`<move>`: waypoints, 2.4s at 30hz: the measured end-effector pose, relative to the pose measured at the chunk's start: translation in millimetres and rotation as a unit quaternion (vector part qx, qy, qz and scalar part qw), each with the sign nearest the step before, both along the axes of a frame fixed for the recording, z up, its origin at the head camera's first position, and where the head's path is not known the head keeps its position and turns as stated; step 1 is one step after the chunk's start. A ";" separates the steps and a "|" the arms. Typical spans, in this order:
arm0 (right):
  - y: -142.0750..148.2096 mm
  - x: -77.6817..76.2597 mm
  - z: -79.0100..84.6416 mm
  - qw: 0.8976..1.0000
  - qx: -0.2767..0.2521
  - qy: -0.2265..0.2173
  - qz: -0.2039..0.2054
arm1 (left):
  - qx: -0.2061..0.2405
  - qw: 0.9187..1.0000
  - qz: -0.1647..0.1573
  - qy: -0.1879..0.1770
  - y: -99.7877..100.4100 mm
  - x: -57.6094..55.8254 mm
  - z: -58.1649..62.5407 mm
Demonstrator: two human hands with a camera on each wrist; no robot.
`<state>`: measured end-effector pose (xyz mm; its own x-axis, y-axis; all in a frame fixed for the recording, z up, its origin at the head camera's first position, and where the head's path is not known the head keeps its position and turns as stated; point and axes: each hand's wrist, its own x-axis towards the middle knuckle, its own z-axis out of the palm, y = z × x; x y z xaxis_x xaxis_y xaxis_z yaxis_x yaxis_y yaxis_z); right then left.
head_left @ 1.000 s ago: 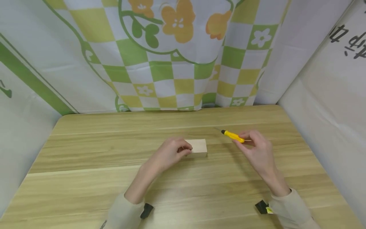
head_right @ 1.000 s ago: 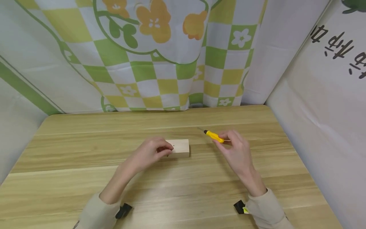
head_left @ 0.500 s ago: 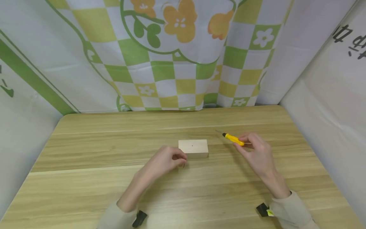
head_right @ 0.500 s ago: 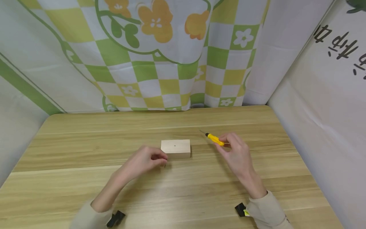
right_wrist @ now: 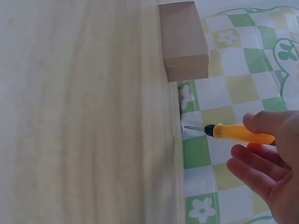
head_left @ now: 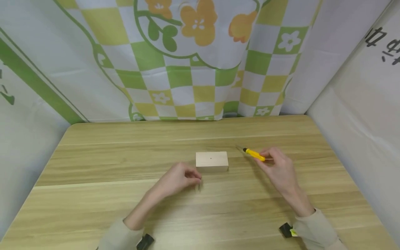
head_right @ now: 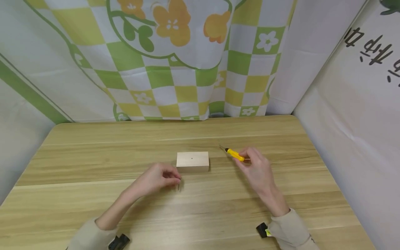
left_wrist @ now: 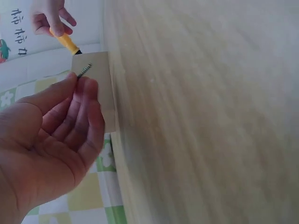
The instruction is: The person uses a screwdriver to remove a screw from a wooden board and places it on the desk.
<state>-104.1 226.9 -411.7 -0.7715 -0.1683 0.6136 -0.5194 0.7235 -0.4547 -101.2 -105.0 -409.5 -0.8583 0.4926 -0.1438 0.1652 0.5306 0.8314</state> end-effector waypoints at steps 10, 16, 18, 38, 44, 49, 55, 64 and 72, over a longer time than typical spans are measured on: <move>0.6 2.7 -8.8 0.999 0.037 -0.022 -0.014 | -0.088 0.995 0.016 0.035 1.5 -0.2 -5.1; 1.0 5.1 -11.2 0.993 0.091 -0.068 -0.032 | -0.129 0.990 0.014 0.047 6.4 0.6 -8.8; 1.2 6.0 -10.9 0.989 0.103 -0.096 -0.041 | -0.136 0.989 0.015 0.054 7.8 0.6 -9.0; -1.0 8.3 -12.3 0.953 0.139 -0.268 -0.030 | -0.166 0.984 0.027 0.065 11.2 1.5 -9.8; 0.1 7.2 -15.6 0.950 0.135 -0.280 -0.027 | -0.167 0.983 0.030 0.063 11.3 1.4 -9.2; 2.7 4.4 -19.7 0.942 0.115 -0.316 -0.024 | -0.163 0.984 0.031 0.061 10.7 1.0 -9.1; 4.9 1.7 -23.2 0.936 0.093 -0.338 -0.016 | -0.164 0.984 0.032 0.065 10.2 0.6 -10.6; 4.5 0.3 -23.0 0.934 0.093 -0.345 -0.015 | -0.163 0.984 0.036 0.065 10.9 0.1 -11.7; 6.7 1.5 -18.9 0.932 0.101 -0.348 -0.018 | -0.148 0.987 0.043 0.040 4.7 -1.5 -7.1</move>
<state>-102.5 233.5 -430.6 -0.9782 -0.1915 -0.0800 -0.1221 0.8426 -0.5245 -102.7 -100.4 -416.6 -0.9097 0.3640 -0.1999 0.1683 0.7632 0.6238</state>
